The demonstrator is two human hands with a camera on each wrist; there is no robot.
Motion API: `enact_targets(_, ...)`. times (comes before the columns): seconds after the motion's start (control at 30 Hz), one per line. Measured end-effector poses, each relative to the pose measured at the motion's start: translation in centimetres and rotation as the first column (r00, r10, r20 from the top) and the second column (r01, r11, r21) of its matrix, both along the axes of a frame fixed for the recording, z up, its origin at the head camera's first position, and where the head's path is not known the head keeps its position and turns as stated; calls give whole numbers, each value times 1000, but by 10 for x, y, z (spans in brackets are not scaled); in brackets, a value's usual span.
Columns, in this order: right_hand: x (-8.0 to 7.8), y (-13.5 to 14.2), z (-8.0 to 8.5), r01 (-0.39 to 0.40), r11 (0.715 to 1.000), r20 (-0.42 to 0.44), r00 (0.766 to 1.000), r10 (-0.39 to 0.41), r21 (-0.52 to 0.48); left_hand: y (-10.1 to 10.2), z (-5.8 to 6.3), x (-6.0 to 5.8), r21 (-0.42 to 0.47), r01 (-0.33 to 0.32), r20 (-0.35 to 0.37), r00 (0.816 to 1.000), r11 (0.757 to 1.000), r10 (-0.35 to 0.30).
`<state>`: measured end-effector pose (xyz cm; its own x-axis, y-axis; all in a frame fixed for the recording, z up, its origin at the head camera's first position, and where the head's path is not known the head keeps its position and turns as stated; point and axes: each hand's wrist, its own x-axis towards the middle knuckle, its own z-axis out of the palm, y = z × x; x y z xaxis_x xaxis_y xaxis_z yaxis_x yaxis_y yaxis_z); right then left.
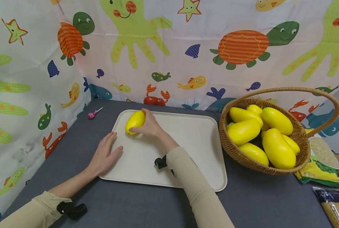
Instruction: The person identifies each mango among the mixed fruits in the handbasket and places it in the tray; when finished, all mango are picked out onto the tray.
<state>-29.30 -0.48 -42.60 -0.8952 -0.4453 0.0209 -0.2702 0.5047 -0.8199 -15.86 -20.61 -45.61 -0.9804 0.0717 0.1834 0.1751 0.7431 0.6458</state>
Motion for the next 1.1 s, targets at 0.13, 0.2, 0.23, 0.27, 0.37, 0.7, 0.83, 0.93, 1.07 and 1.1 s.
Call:
enact_targets(0.13,0,2,-2,-10,999,34,999,11,-42,0,0,0,0,0,-3,1000,1000,0)
enact_targets(0.2,-1,2,-3,-19,999,27,999,20,-37,0,-1,-1,-1,-1,-3,1000,1000,1)
enact_targets(0.23,-1,2,-4,-21,999,24,999,22,-33,0,-1,-1,2,-3,-2,1000,1000,3)
enact_targets(0.27,-1,2,-4,-25,999,18,1000,26,-29,0,-1,-1,3,-3,-1,1000,1000,3)
enact_targets(0.37,-1,2,-4,-31,999,17,999,31,-29,0,-1,-1,5,-7,0,1000,1000,7)
enact_targets(0.7,0,3,-3,-35,998,17,999,36,-49,0,-1,-1,6,-11,-4,1000,1000,11)
enact_targets(0.83,0,4,-3,-38,998,19,999,39,-52,0,1,0,9,-12,8,1000,1000,12)
enact_targets(0.93,1,5,-3,-30,998,31,999,32,-60,0,1,0,8,-13,14,1000,1000,13)
enact_targets(1.07,4,7,-1,-1,998,45,999,4,-70,0,1,0,4,-12,15,1000,1000,12)
enact_targets(1.1,5,8,0,10,997,45,999,-7,-72,0,1,0,5,-12,16,1000,1000,12)
